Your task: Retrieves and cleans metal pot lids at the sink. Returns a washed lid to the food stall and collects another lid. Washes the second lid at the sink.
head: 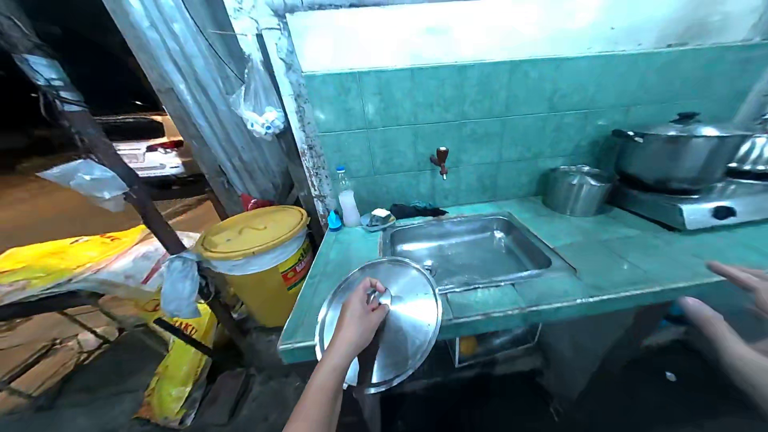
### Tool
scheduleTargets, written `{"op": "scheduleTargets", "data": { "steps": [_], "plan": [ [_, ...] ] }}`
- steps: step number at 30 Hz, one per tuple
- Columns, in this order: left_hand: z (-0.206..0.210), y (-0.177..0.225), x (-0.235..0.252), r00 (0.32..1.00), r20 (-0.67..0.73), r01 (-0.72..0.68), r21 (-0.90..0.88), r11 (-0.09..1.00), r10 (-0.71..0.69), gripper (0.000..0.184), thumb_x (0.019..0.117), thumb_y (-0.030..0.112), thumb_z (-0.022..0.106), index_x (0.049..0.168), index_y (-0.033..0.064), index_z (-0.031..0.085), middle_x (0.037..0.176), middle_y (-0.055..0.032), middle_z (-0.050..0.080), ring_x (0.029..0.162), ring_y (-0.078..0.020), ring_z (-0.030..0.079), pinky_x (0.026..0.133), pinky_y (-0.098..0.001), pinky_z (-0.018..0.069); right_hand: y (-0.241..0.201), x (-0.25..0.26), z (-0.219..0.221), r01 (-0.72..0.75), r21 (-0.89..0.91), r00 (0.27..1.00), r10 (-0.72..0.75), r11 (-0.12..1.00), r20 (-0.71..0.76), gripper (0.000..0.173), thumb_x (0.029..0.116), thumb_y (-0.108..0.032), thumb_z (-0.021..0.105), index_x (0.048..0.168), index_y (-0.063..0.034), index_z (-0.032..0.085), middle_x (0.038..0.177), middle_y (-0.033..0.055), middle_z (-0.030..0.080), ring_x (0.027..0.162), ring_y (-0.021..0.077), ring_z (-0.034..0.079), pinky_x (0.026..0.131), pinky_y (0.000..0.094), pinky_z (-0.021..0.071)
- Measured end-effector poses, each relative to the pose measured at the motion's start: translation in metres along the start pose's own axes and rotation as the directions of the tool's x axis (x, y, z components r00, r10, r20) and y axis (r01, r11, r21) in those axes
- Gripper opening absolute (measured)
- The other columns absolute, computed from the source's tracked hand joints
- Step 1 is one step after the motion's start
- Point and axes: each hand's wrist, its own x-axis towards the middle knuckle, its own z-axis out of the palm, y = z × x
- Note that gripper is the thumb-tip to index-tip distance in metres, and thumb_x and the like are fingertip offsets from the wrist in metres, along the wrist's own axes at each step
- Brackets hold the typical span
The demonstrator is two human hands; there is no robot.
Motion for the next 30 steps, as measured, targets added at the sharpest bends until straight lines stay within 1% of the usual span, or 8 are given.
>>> {"op": "scheduleTargets", "data": {
  "steps": [2,4,8,11,16,25,27,30],
  "plan": [
    [0.01,0.006,0.039,1.0,0.015,0.011,0.046,0.999,-0.012,0.032,0.0888,0.005,0.073,0.118,0.0076,0.06,0.065,-0.0009,0.047,0.055,-0.0144,0.045,0.057,-0.0341,0.0434,0.01,0.048,0.04,0.107,-0.03,0.994,-0.107,0.994,0.012,0.066,0.095,-0.044,0.056,0.139,0.0052,0.056,0.142,0.0343,0.049,0.129,0.0532,0.049,0.098,0.0672,0.0444],
    [0.026,0.01,0.076,0.998,0.062,0.024,0.099,0.995,-0.03,0.033,0.0897,0.005,0.071,0.121,0.0075,0.06,0.066,-0.0026,0.049,0.057,-0.0167,0.048,0.059,-0.0367,0.0454,0.005,0.092,0.076,0.153,-0.028,0.983,-0.149,0.988,0.107,0.06,0.0954,-0.041,0.06,0.138,0.0015,0.059,0.143,0.031,0.05,0.13,0.0532,0.049,0.102,0.071,0.0414],
    [0.068,0.018,0.16,0.983,0.181,-0.014,0.164,0.986,-0.016,0.034,0.0915,0.006,0.067,0.124,0.0077,0.059,0.078,-0.0089,0.058,0.066,-0.0228,0.056,0.067,-0.0431,0.0507,-0.024,0.176,0.153,0.224,0.003,0.94,-0.217,0.975,0.262,0.049,0.0969,-0.033,0.068,0.138,-0.0068,0.062,0.145,0.0243,0.05,0.129,0.0471,0.052,0.099,0.0669,0.0465],
    [0.111,0.008,0.221,0.962,0.275,-0.046,0.173,0.984,-0.004,0.038,0.0924,0.006,0.066,0.13,0.007,0.059,0.102,-0.0174,0.068,0.087,-0.0312,0.068,0.082,-0.052,0.0559,-0.037,0.228,0.217,0.281,0.024,0.892,-0.271,0.959,0.361,0.049,0.0992,-0.035,0.067,0.14,-0.0089,0.06,0.147,0.0227,0.049,0.133,0.0447,0.049,0.105,0.0644,0.0443],
    [0.181,-0.021,0.305,0.887,0.458,-0.04,0.215,0.976,-0.064,0.046,0.091,0.004,0.062,0.137,0.0087,0.056,0.124,-0.0208,0.066,0.112,-0.0381,0.066,0.095,-0.0595,0.0527,-0.051,0.324,0.33,0.335,0.038,0.853,-0.321,0.941,0.413,0.052,0.1005,-0.039,0.064,0.143,-0.0091,0.058,0.147,0.0233,0.05,0.133,0.047,0.049,0.104,0.0657,0.0435],
    [0.266,-0.08,0.355,0.74,0.642,-0.005,0.307,0.952,-0.203,0.052,0.0882,-0.002,0.063,0.138,0.0107,0.055,0.13,-0.022,0.063,0.121,-0.0418,0.061,0.097,-0.0636,0.0499,-0.063,0.427,0.47,0.181,0.03,0.851,-0.172,0.983,0.496,0.066,0.1026,-0.034,0.062,0.159,-0.0116,0.036,0.163,0.0248,0.028,0.145,0.049,0.034,0.112,0.0654,0.0368],
    [0.276,-0.089,0.357,0.725,0.659,-0.007,0.294,0.956,-0.198,0.052,0.0882,-0.002,0.063,0.138,0.0111,0.054,0.129,-0.0224,0.064,0.12,-0.0428,0.062,0.096,-0.0648,0.0502,-0.063,0.443,0.488,0.162,0.074,0.84,-0.177,0.984,0.513,0.057,0.1045,-0.024,0.058,0.156,-0.0075,0.04,0.159,0.025,0.034,0.139,0.0484,0.043,0.108,0.0641,0.0415],
    [0.283,-0.101,0.365,0.731,0.668,-0.015,0.217,0.976,-0.138,0.054,0.0868,0.0,0.065,0.139,0.0123,0.055,0.127,-0.0227,0.065,0.116,-0.044,0.064,0.093,-0.0672,0.0504,-0.07,0.46,0.5,0.152,0.153,0.844,-0.209,0.976,0.493,0.029,0.104,-0.009,0.049,0.13,0.0012,0.059,0.137,0.0268,0.052,0.122,0.0451,0.056,0.099,0.062,0.0472]
  ]
}}
